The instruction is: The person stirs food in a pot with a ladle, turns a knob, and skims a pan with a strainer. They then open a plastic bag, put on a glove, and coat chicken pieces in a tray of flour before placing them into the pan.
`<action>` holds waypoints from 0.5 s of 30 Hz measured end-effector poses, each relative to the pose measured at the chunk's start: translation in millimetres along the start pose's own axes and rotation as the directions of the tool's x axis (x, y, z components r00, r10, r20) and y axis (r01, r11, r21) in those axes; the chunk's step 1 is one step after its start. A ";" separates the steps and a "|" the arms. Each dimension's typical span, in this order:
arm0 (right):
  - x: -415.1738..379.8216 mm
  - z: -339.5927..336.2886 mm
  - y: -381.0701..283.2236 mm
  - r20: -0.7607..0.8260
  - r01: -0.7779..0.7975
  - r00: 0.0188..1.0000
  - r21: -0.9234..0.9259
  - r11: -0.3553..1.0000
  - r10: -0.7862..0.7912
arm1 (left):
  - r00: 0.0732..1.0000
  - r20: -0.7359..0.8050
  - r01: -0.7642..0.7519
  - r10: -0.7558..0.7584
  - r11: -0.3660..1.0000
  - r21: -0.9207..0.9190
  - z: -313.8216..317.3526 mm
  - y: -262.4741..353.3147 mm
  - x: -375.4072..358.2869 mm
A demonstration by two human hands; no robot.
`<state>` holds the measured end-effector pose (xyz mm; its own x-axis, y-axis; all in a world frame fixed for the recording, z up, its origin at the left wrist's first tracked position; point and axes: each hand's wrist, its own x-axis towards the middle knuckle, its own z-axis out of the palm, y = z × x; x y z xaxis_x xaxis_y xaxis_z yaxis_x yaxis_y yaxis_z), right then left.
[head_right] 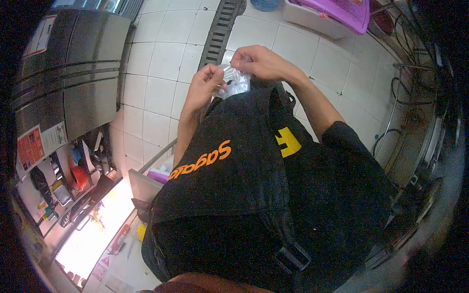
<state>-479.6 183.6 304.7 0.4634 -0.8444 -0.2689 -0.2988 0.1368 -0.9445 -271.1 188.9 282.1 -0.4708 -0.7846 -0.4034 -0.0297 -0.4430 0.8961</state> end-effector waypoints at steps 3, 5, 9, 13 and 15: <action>-1.6 -5.1 -1.8 -0.022 -0.059 0.998 0.030 0.998 0.060 | 0.998 -0.045 0.032 -0.037 0.995 -0.098 1.1 -0.9 1.0; -2.4 -6.9 -0.7 0.003 -0.034 0.999 0.056 0.998 0.034 | 0.996 -0.084 0.021 -0.036 0.984 -0.176 1.4 -2.5 3.1; -5.8 -11.0 -2.3 0.152 0.036 0.986 0.219 0.975 -0.071 | 0.994 -0.107 -0.036 0.019 0.986 -0.161 3.6 -1.9 5.9; -10.8 -14.5 -8.8 0.286 0.068 0.953 0.133 0.989 -0.104 | 0.996 -0.029 -0.086 0.083 0.990 -0.108 14.5 11.9 -3.7; -12.5 -15.1 -8.1 0.329 0.072 0.941 0.039 0.997 -0.081 | 0.992 -0.012 -0.128 0.128 0.990 -0.066 10.8 8.4 -1.6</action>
<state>-495.6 185.2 318.6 0.7350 -0.6347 -0.2386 -0.2321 0.0951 -0.9680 -280.2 191.1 292.3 -0.4601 -0.8400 -0.2877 0.0893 -0.3662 0.9262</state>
